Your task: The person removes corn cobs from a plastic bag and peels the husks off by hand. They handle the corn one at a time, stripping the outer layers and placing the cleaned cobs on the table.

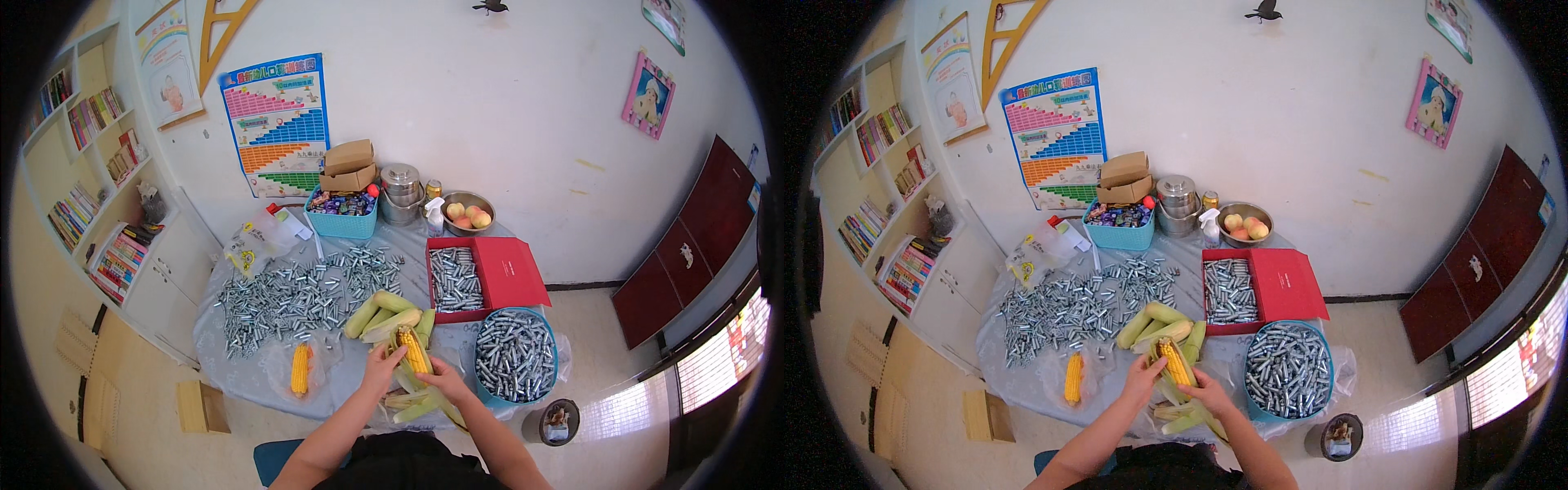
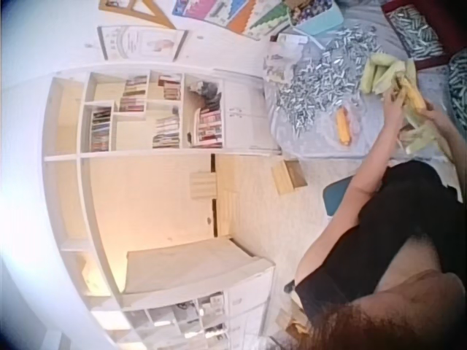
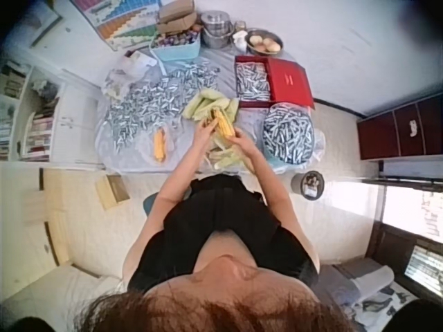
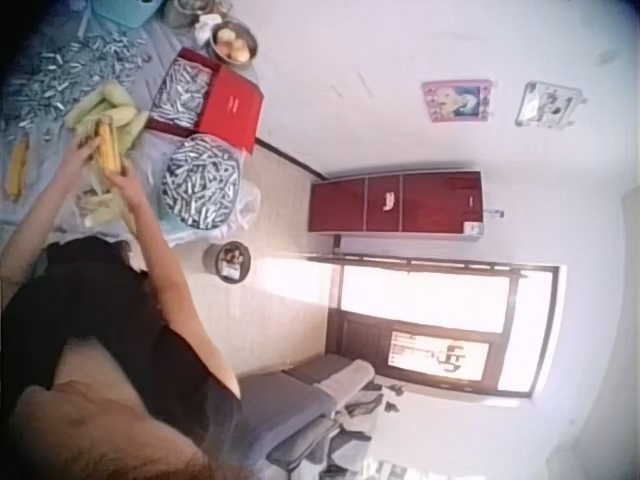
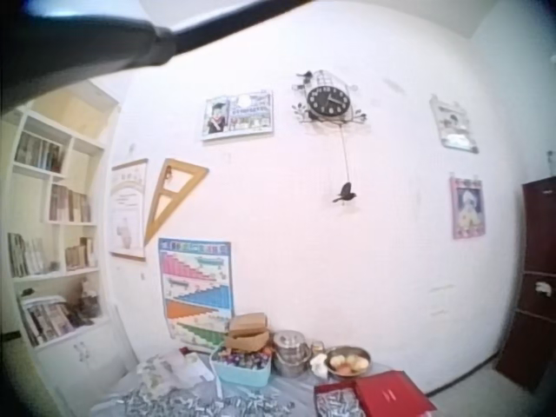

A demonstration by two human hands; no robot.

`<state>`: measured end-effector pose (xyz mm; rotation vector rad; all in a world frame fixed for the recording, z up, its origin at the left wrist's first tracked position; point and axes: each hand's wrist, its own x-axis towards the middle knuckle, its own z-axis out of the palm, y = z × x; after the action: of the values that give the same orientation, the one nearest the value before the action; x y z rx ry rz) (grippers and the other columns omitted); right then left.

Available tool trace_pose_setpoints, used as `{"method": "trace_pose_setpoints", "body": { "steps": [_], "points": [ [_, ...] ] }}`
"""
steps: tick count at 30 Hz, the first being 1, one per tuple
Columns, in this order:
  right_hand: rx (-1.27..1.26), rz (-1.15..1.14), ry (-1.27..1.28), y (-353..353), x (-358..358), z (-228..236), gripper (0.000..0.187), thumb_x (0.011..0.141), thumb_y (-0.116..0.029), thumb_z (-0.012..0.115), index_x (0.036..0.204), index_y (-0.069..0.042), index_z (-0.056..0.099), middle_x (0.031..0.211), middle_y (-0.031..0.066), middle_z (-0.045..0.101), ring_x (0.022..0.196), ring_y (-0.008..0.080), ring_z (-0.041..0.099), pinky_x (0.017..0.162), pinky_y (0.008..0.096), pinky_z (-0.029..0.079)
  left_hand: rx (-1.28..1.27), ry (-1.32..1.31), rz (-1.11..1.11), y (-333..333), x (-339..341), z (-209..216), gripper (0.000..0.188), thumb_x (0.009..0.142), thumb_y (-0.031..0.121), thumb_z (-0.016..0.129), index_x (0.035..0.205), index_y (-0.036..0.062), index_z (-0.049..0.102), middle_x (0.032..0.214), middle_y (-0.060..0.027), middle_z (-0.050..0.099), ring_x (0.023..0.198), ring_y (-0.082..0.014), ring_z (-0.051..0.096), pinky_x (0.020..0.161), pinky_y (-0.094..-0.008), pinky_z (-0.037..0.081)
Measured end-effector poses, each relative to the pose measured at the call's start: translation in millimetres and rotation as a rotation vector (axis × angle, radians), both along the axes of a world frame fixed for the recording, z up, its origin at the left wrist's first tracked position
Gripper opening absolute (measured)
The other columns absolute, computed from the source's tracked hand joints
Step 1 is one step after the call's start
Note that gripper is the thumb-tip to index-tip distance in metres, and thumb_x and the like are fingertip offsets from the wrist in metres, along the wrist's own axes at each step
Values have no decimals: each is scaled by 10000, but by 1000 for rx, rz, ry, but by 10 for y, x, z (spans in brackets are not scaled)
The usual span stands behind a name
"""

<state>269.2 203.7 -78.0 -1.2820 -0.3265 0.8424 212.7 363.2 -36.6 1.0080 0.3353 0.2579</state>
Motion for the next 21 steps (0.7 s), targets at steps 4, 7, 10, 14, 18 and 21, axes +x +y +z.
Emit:
{"method": "trace_pose_setpoints", "body": {
  "steps": [4,7,10,14,18,21],
  "points": [
    [42,-158,-90,89,-2,213,476,811,-114,628,1248,-28,460,1132,24,544,998,110,508,857,236,398,-5,31,14,0,-38,-90,266,805,96,639,1046,-8,592,958,-11,598,827,-80,541,739,-219,439],
    [79,-246,-130,205,37,368,405,817,-109,619,1196,-9,512,1122,46,562,993,117,520,868,236,397,37,44,-9,-37,-100,-43,279,809,95,634,1066,-5,589,973,-16,596,845,-83,541,755,-219,434],
    [87,-283,-165,257,47,433,304,816,-94,616,1102,4,583,1089,62,582,989,127,527,874,235,395,73,25,-36,-23,-97,-156,294,800,82,638,1075,-9,587,1014,-25,585,889,-95,534,790,-228,423],
    [116,-332,-240,263,34,500,213,799,-65,628,996,14,640,1009,63,605,943,128,538,840,225,405,177,-12,-27,20,-88,-162,313,778,80,657,1065,-26,591,1070,-34,563,947,-118,519,838,-239,400],
    [113,-330,-266,238,136,332,222,801,-83,635,1009,-4,640,926,52,618,852,109,559,765,213,429,198,-1,-26,13,-108,-96,314,765,91,670,1043,-38,599,1068,-34,557,965,-126,514,851,-236,391],
    [30,-333,-359,242,150,370,173,807,-92,626,952,0,649,890,51,627,793,107,570,705,224,443,169,-3,-41,24,-123,-54,333,760,96,675,1053,-39,594,1070,-36,554,976,-126,511,855,-233,388]
  ]
}}
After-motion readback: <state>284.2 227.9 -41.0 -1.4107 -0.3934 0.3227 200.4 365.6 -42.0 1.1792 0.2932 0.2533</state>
